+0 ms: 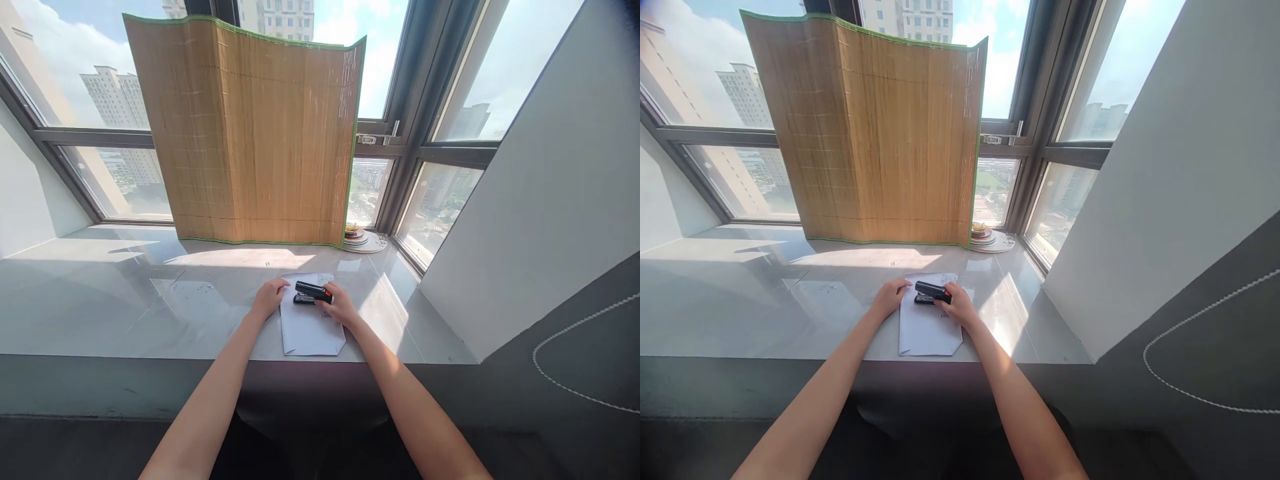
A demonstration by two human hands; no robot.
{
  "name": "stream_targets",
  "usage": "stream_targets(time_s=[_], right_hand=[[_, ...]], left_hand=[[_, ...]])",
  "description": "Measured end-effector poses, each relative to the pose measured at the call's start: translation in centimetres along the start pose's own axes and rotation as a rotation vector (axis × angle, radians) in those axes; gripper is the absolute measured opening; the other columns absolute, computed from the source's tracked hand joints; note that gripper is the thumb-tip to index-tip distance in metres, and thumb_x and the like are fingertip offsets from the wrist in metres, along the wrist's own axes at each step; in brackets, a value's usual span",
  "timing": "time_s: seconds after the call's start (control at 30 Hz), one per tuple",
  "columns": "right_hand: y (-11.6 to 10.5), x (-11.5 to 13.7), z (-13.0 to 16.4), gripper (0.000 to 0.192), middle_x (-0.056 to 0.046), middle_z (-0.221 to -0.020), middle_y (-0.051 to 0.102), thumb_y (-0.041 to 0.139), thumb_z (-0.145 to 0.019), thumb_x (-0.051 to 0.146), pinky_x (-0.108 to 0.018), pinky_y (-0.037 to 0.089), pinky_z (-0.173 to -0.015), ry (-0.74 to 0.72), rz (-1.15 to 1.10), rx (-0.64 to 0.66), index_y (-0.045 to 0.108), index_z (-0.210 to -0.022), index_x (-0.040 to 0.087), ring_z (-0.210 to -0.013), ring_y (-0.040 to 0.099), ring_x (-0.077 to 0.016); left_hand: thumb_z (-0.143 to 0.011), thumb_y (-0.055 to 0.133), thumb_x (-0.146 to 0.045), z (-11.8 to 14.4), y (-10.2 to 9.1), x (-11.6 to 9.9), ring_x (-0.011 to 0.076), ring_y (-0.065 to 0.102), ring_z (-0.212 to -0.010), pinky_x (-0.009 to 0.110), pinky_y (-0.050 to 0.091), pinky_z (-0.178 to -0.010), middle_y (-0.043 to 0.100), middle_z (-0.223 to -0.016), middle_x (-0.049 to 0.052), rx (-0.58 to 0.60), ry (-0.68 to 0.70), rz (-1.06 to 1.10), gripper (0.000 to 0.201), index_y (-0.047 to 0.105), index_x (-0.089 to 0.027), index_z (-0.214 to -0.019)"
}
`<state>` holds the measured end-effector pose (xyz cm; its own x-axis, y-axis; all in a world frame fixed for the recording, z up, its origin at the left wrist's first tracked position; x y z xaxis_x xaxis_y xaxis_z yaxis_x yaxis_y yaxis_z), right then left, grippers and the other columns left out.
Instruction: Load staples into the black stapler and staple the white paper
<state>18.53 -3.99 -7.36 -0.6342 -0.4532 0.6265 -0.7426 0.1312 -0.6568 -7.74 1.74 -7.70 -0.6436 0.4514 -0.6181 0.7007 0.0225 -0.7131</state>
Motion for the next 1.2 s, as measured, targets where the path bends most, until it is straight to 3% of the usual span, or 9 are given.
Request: stream_targets(time_s=[0.13,0.23,0.43,0.67,0.8,0.87,0.97,1.07,1.2], right_hand=[[0.0,-0.5,0.0,0.018,-0.002,-0.091,0.062,0.072,-0.084,0.037,-0.033,0.046,-0.081,-0.049,-0.034,0.003,0.065,-0.092,0.023,-0.089,0.058,-0.0226],[0.4,-0.9,0.0,0.027,-0.003,-0.092,0.065,0.072,-0.085,0.044,-0.035,0.048,-0.083,-0.015,-0.056,0.018,0.067,-0.099,0.023,-0.091,0.06,-0.0234],[0.8,-1.1,-1.0,0.039,-0.004,-0.092,0.068,0.03,-0.104,0.044,-0.037,0.051,-0.089,0.112,-0.131,-0.078,0.062,-0.096,0.024,-0.093,0.063,-0.0222],[1.2,-1.2,-1.2,0.033,-0.003,-0.084,0.063,0.029,-0.101,0.039,-0.037,0.052,-0.086,0.119,-0.072,-0.119,0.058,-0.094,0.025,-0.085,0.061,-0.022],[0.8,-0.8,-0.8,0.039,-0.004,-0.095,0.069,0.032,-0.103,0.045,-0.039,0.052,-0.094,0.072,-0.114,-0.112,0.065,-0.102,0.024,-0.096,0.064,-0.0224],[0.6,-0.5,-0.5,0.033,-0.006,-0.102,0.071,0.049,-0.099,0.048,-0.04,0.051,-0.098,0.026,-0.092,-0.104,0.069,-0.11,0.024,-0.101,0.065,-0.0234],[0.6,0.0,0.1,0.028,-0.005,-0.097,0.074,0.073,-0.085,0.037,-0.042,0.053,-0.095,-0.031,-0.016,-0.068,0.074,-0.11,0.024,-0.093,0.068,-0.0247],[0.5,0.7,0.7,0.022,-0.007,-0.098,0.077,0.072,-0.086,0.027,-0.043,0.056,-0.091,-0.091,-0.001,-0.122,0.076,-0.108,0.025,-0.092,0.071,-0.0262],[0.1,2.6,1.5,0.028,-0.01,-0.124,0.076,0.06,-0.098,0.022,-0.049,0.055,-0.105,-0.255,0.059,-0.264,0.074,-0.121,0.026,-0.121,0.067,-0.0286]], left_hand=[[-0.092,0.054,-0.024,4.0,-0.4,-1.0,0.0304,0.066,-0.122,0.044,0.047,-0.11,0.075,-0.125,0.008,0.04,0.032,0.086,0.03,0.076,-0.025,-0.114],[-0.088,0.069,-0.037,5.6,-0.2,-1.6,0.0327,0.06,-0.131,0.046,0.042,-0.116,0.069,-0.135,0.011,0.073,0.066,0.123,0.042,0.07,-0.024,-0.127],[-0.08,0.078,-0.042,5.3,-0.2,-1.7,0.0332,0.06,-0.128,0.045,0.043,-0.114,0.065,-0.134,0.014,0.057,-0.013,0.129,0.053,0.064,-0.023,-0.128],[-0.071,0.087,-0.042,5.0,-0.5,-1.1,0.0349,0.055,-0.139,0.045,0.042,-0.117,0.055,-0.145,0.017,-0.002,-0.089,0.219,0.08,0.053,-0.021,-0.139],[-0.065,0.092,-0.041,4.9,-0.4,-0.7,0.037,0.051,-0.144,0.047,0.04,-0.119,0.052,-0.149,0.018,-0.019,-0.107,0.312,0.089,0.049,-0.022,-0.141],[-0.065,0.093,-0.039,4.9,-0.3,-0.5,0.0372,0.049,-0.146,0.048,0.038,-0.121,0.051,-0.15,0.019,-0.023,-0.094,0.368,0.088,0.05,-0.022,-0.14],[-0.068,0.091,-0.041,4.9,-0.3,-0.4,0.0366,0.047,-0.148,0.049,0.036,-0.123,0.05,-0.152,0.02,-0.043,-0.073,0.422,0.084,0.05,-0.021,-0.139],[-0.079,0.083,-0.045,5.0,-0.8,-0.5,0.0342,0.043,-0.151,0.049,0.034,-0.126,0.049,-0.156,0.019,-0.135,-0.089,0.491,0.069,0.053,-0.022,-0.136],[-0.097,0.058,-0.047,5.2,-1.9,-0.6,0.0296,0.05,-0.148,0.046,0.038,-0.126,0.056,-0.151,0.016,-0.344,-0.227,0.877,0.035,0.06,-0.023,-0.123]])
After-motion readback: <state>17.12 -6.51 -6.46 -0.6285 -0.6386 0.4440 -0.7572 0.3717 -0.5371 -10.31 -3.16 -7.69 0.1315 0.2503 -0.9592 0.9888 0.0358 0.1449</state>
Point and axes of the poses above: each hand's wrist, its own z-axis away from the middle knuckle, its own y-axis out of the palm, x = y × z, the point moved 2 cm from there along -z, towards the middle knuckle
